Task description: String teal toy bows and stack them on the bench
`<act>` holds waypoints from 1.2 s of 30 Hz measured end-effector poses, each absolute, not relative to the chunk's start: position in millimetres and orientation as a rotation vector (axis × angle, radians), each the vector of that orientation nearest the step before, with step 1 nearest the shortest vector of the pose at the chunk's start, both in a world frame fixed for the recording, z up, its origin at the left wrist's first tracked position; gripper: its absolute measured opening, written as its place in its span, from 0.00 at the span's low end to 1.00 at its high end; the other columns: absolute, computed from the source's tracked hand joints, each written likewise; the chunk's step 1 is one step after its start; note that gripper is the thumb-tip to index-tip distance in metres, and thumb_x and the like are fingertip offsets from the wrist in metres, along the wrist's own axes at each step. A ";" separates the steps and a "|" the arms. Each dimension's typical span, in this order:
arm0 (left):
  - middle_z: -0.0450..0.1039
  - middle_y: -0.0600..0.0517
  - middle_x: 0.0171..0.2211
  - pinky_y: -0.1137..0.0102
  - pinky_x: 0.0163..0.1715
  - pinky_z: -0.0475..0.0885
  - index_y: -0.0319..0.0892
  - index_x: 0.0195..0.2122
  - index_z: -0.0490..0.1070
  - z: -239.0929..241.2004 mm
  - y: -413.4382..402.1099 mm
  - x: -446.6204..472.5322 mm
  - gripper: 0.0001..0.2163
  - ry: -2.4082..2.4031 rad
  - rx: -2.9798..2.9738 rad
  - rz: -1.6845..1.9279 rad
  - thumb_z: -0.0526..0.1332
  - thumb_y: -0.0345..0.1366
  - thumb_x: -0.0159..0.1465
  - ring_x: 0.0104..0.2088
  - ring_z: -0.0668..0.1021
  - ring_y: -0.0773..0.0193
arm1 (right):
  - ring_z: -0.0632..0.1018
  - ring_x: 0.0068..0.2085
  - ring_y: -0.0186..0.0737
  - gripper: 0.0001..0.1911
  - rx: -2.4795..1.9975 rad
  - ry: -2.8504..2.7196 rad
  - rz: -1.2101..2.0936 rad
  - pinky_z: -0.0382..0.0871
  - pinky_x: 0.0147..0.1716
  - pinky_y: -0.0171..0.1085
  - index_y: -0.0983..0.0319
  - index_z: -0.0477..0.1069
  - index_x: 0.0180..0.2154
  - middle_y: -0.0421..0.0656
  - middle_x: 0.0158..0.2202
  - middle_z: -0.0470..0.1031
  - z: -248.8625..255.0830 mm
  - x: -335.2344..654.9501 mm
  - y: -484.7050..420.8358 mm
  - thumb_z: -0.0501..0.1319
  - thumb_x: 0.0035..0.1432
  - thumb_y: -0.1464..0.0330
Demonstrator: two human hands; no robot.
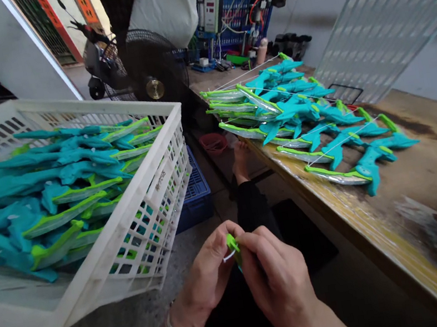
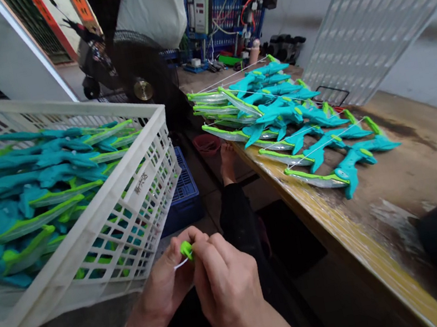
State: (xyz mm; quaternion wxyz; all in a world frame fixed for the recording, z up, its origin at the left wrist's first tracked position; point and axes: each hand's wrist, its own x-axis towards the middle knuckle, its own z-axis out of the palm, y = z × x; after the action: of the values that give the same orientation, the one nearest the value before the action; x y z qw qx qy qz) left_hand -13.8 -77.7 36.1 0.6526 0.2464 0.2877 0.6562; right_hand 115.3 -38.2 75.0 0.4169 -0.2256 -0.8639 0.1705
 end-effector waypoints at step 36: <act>0.73 0.55 0.22 0.72 0.23 0.66 0.46 0.47 0.77 48.7 -77.2 -14.4 0.15 1.200 1.107 1.720 0.56 0.50 0.74 0.20 0.73 0.65 | 0.78 0.39 0.39 0.11 -0.498 -1.790 0.522 0.75 0.36 0.37 0.58 0.69 0.42 0.44 0.37 0.75 150.9 134.3 -38.0 0.57 0.67 0.80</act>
State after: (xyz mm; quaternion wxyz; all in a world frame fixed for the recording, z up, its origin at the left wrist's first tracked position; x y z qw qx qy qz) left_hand -14.4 -77.2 48.7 0.3756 0.4326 0.4690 0.6722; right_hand 134.3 -38.0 150.9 0.5694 -0.2120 -0.7625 0.2224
